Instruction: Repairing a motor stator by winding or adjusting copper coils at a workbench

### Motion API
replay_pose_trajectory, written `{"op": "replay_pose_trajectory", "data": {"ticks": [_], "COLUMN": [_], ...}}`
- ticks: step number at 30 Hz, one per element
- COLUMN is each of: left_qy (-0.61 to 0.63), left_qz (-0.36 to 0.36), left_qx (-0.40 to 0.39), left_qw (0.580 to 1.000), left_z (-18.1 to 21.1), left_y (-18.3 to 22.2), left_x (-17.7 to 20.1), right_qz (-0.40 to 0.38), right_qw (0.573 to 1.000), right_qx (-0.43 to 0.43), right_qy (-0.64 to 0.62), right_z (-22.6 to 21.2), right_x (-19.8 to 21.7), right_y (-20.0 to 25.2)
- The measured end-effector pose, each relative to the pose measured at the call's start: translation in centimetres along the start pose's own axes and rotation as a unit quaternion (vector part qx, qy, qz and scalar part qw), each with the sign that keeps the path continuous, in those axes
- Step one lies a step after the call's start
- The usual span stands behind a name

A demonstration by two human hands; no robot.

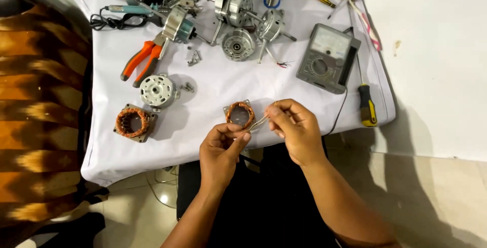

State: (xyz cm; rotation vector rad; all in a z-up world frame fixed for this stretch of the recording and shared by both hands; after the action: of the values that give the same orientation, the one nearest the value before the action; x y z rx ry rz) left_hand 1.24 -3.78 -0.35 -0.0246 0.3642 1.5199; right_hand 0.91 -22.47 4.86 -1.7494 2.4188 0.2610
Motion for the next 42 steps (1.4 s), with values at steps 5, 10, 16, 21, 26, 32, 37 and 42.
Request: {"op": "replay_pose_trajectory", "data": {"ticks": [5,10,16,21,26,32,37,42], "left_qy": [-0.01,-0.02,-0.06,-0.06,-0.013,0.056,0.045,0.018], "left_qz": [0.0,-0.022,-0.06,-0.052,-0.031,-0.015,-0.034,-0.047], "left_qx": [-0.003,0.015,0.025,0.06,0.057,0.038,0.042,0.055], "left_qw": [1.0,0.999,0.996,0.995,0.998,0.998,0.998,0.997], "left_z": [-0.1,0.9,-0.6,-1.7,-0.9,-0.1,-0.4,-1.0], "left_y": [0.6,1.2,1.4,2.1,2.2,2.2,2.6,2.9], "left_x": [0.4,-0.4,-0.1,1.8,2.3,1.2,0.2,0.3], "right_qz": [0.001,0.014,0.049,0.061,0.019,-0.127,-0.162,-0.134], "right_qw": [1.0,1.0,0.998,0.99,0.998,0.989,0.967,0.988], "right_qx": [0.011,0.011,0.019,0.004,0.037,0.014,-0.018,-0.032], "right_qy": [0.009,-0.011,-0.021,-0.125,-0.041,0.068,0.197,0.065], "right_z": [-0.7,-0.9,-1.3,-2.8,-4.7,-1.9,-0.3,0.2], "right_x": [1.2,2.0,4.0,5.5,5.1,1.4,0.4,1.0], "right_y": [-0.3,-0.4,-1.7,-2.6,-3.1,0.5,1.8,1.2]}}
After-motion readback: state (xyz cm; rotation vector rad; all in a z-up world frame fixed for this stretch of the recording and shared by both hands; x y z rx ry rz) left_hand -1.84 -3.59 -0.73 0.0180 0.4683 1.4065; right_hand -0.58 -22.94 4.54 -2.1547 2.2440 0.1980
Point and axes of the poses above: each hand's wrist, its own y-axis away from the middle knuckle, its own x-axis out of the back of the hand, z = x × y, the point moved 6 cm from there along -y, towards the middle knuckle, and after that the axes turned 1 degree about -z, right-handed, at the moved point
